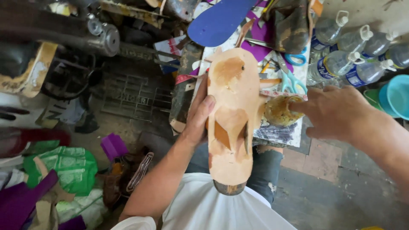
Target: Applying adhesive to the sole and straps of a sandal using a small applicator tool on a workbench.
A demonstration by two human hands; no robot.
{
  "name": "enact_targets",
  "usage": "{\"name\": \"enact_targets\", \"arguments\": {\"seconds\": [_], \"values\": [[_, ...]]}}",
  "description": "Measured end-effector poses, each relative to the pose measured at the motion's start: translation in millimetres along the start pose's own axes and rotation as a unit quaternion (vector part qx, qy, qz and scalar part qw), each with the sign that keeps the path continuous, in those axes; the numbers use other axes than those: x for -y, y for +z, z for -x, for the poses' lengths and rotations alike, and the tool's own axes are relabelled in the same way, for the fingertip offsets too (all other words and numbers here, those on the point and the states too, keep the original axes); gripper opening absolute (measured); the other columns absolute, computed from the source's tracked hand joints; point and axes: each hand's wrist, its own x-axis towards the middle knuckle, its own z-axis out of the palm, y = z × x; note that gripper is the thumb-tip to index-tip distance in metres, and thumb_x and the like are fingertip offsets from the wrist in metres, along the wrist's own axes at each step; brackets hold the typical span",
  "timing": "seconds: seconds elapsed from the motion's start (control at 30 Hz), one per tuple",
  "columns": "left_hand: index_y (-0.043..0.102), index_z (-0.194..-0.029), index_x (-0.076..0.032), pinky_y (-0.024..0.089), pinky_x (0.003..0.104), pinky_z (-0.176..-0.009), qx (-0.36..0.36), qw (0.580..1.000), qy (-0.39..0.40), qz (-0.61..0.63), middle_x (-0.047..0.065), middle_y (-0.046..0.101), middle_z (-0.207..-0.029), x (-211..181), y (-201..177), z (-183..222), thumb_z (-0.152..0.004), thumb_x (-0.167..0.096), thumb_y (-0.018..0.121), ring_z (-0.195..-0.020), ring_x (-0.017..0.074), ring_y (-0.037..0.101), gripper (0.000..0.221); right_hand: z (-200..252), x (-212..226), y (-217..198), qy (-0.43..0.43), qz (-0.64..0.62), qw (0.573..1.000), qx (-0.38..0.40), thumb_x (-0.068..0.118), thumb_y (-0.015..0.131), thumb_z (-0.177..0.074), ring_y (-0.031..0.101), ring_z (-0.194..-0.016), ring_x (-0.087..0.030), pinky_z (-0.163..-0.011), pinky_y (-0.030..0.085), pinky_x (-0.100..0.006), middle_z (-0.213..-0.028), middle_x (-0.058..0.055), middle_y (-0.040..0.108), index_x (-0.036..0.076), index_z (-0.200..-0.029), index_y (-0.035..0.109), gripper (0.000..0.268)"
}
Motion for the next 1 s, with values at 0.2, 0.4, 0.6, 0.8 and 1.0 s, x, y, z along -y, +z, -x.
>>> {"name": "enact_targets", "arguments": {"seconds": [0.2, 0.4, 0.6, 0.8, 1.0], "values": [[0.027, -0.162, -0.008, 0.035, 0.039, -0.124, -0.013, 0.997, 0.011, -0.082, 0.013, 0.034, -0.166, -6.5, 0.6, -1.6, -0.102, -0.042, 0.053, -0.153, 0.0229, 0.036, 0.074, -27.7, 10.3, -4.3, 0.021, 0.088, 0.993, 0.076, 0.034, 0.053, -0.094, 0.075, -0.097, -0.014, -0.073, 0.064, -0.029, -0.106, 0.006, 0.073, 0.038, -0.144, 0.045, 0.051], [0.025, -0.161, -0.007, 0.037, 0.039, -0.122, -0.027, 0.991, -0.007, -0.129, 0.014, 0.033, -0.167, -0.9, -0.1, -4.2, -0.1, -0.047, 0.052, -0.153, 0.024, 0.035, 0.077, 0.5, -11.6, -20.9, 0.032, -0.187, 0.978, 0.084, 0.036, 0.07, -0.088, 0.052, -0.143, -0.017, -0.127, 0.042, -0.047, -0.158, 0.015, 0.044, 0.041, -0.142, 0.055, 0.057], [0.025, -0.162, -0.012, 0.033, 0.038, -0.125, -0.048, 0.996, -0.039, -0.059, 0.011, 0.035, -0.166, 2.4, 4.0, -10.6, -0.099, -0.044, 0.054, -0.154, 0.0241, 0.035, 0.076, 34.4, -48.8, 13.3, -0.018, -0.365, 0.912, -0.188, 0.031, 0.076, -0.077, 0.082, -0.085, -0.018, -0.072, 0.074, -0.036, -0.121, 0.004, 0.071, 0.029, -0.123, 0.078, 0.046], [0.031, -0.161, -0.011, 0.047, 0.037, -0.115, -0.047, 0.998, -0.036, -0.033, 0.013, 0.047, -0.158, -13.1, 25.0, -22.3, -0.095, -0.043, 0.059, -0.145, 0.0248, 0.048, 0.078, 49.9, -38.2, 25.9, -0.117, -0.374, 0.89, -0.232, 0.036, 0.075, -0.075, 0.081, -0.084, -0.015, -0.068, 0.071, -0.033, -0.109, -0.002, 0.082, 0.022, -0.114, 0.081, 0.041], [0.023, -0.161, -0.009, 0.036, 0.044, -0.125, -0.015, 0.993, -0.011, -0.116, 0.015, 0.027, -0.17, -1.8, 15.9, -35.8, -0.094, -0.052, 0.057, -0.156, 0.03, 0.029, 0.087, 38.6, -49.7, 41.5, -0.006, -0.145, 0.989, 0.004, 0.055, 0.066, -0.084, 0.076, -0.091, 0.001, -0.079, 0.065, -0.025, -0.115, 0.029, 0.069, 0.054, -0.115, 0.071, 0.032]]}}
